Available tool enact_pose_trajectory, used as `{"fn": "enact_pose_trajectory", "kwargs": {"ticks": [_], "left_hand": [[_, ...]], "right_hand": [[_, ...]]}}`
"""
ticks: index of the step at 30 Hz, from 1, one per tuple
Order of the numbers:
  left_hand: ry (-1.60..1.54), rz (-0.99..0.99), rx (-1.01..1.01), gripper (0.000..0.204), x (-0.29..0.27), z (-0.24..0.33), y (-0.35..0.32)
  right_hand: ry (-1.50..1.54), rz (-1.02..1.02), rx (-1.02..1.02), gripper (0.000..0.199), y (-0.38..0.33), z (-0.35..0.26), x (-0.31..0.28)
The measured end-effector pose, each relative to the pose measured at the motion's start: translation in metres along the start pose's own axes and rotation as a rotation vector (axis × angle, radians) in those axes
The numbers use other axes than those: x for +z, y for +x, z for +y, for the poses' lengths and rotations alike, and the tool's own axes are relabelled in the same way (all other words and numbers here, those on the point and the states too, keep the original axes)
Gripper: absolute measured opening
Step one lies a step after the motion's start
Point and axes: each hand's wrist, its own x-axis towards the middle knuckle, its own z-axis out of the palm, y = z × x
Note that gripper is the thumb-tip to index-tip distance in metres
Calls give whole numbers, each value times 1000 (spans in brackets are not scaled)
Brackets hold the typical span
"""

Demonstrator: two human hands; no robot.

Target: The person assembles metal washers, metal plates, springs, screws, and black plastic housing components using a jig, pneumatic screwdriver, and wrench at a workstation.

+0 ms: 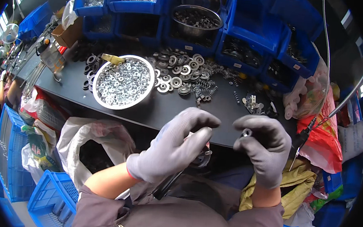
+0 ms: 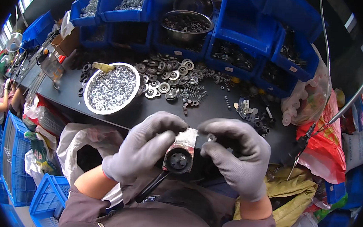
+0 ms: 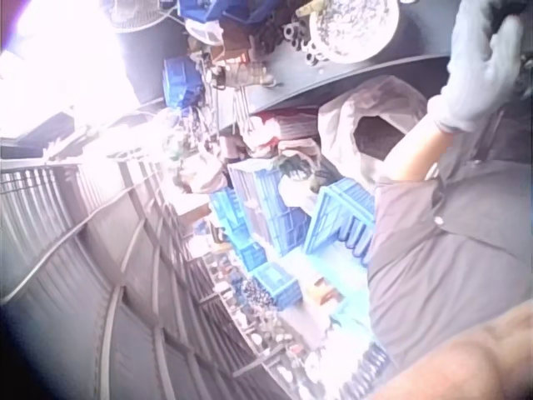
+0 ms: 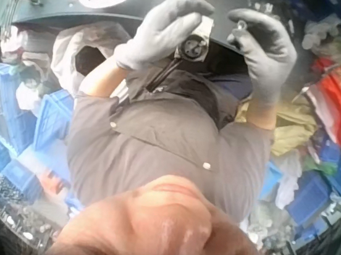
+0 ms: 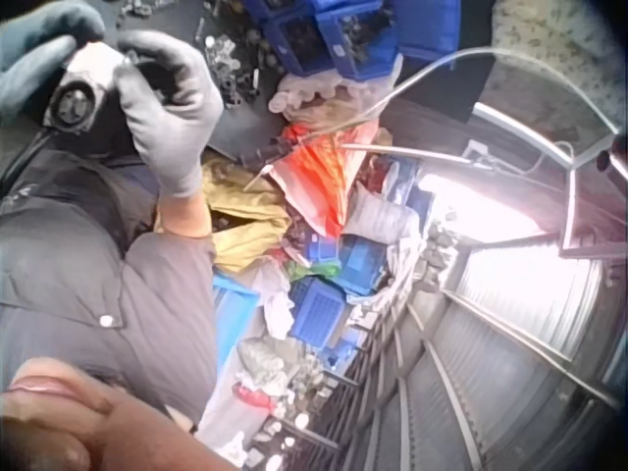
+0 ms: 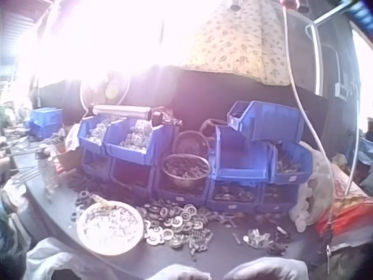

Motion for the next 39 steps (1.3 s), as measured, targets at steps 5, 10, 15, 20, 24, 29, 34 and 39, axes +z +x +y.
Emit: {"fn": "enact_pose_trajectory", "kwargs": {"ticks": [5,10,15,20,24,29,34,39], "left_hand": [[414,-147,418,43,3,-55,-16],[448,-84,484,22,15,-95,-14],[394,31,531,19,22,-107,-14],[436,31,557,21,23,-107,-15],[415,-9,510,22,22,-111,-16],[411,-48,488,23,20,-108,-14],[416,-64,487,21,20,-108,-14],[439,-38,552,20,21,-108,-12]], "right_hand": [[-374,-514,177,20,10,3,-10],[-621,-643,64,23,15,9,-3],[-580,-609,6,24,12,20,-1],[-572,-597,-17,26,11,28,-2],[-490,-582,8,28,8,36,-6],[-470,-576,-37,26,10,40,-7],[-462,-543,-104,24,8,47,-5],[-551,-520,-52,31,6,42,-2]]}}
